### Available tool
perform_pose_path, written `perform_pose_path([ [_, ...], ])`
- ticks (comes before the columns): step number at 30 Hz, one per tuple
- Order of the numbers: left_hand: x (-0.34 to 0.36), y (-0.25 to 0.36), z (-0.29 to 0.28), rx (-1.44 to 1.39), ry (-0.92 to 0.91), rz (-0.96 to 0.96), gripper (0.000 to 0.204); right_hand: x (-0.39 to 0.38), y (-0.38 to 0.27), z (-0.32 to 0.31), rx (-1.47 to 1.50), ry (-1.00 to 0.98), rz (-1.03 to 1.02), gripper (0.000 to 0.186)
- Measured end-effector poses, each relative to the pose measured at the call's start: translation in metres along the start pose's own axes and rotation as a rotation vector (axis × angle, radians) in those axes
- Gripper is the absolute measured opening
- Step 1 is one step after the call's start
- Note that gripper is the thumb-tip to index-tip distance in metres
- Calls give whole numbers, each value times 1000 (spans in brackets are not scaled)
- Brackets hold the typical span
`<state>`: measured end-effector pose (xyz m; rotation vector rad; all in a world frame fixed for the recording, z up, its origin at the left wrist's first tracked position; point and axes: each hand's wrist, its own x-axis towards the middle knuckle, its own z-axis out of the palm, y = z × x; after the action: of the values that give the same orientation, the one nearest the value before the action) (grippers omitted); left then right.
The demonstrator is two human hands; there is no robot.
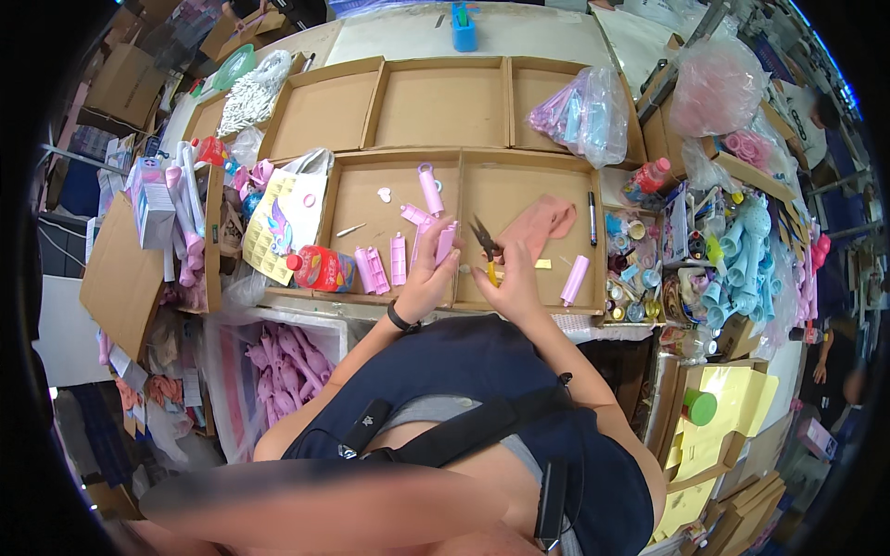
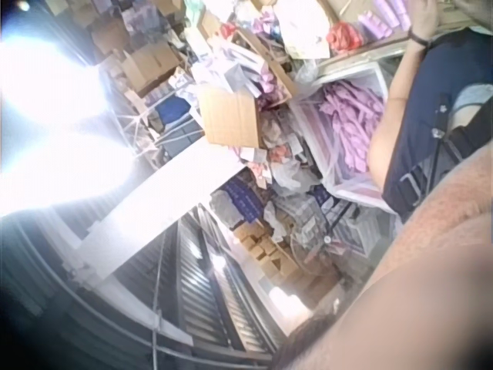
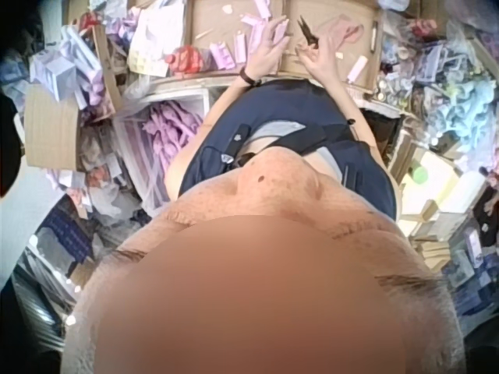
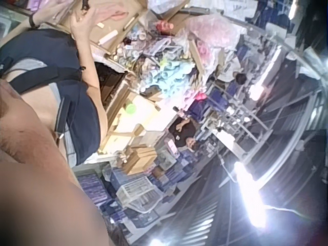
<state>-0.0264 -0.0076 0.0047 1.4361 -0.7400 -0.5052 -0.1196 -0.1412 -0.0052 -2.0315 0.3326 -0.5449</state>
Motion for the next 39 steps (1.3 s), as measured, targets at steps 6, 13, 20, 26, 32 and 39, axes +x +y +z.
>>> perform_pose_path([
  [6,-2,5,5,-158,-46,-103,47,-1,0,6,-220,4,-107,38],
  [13,-6,7,6,-396,-64,-261,48,1,1,5,-356,-20,-77,36],
  [20,-7,9,5,-693,-118,-359,50,0,4,4,-288,-46,28,31],
  [26,-4,5,-1,-154,-88,430,55,-4,3,0,18,-173,343,27],
  [32,20,-2,-21,224,200,521,48,-15,-16,-6,238,-422,211,21],
  [39,16,-14,-31,-46,-113,-236,33,-13,-43,-31,607,-518,280,19],
])
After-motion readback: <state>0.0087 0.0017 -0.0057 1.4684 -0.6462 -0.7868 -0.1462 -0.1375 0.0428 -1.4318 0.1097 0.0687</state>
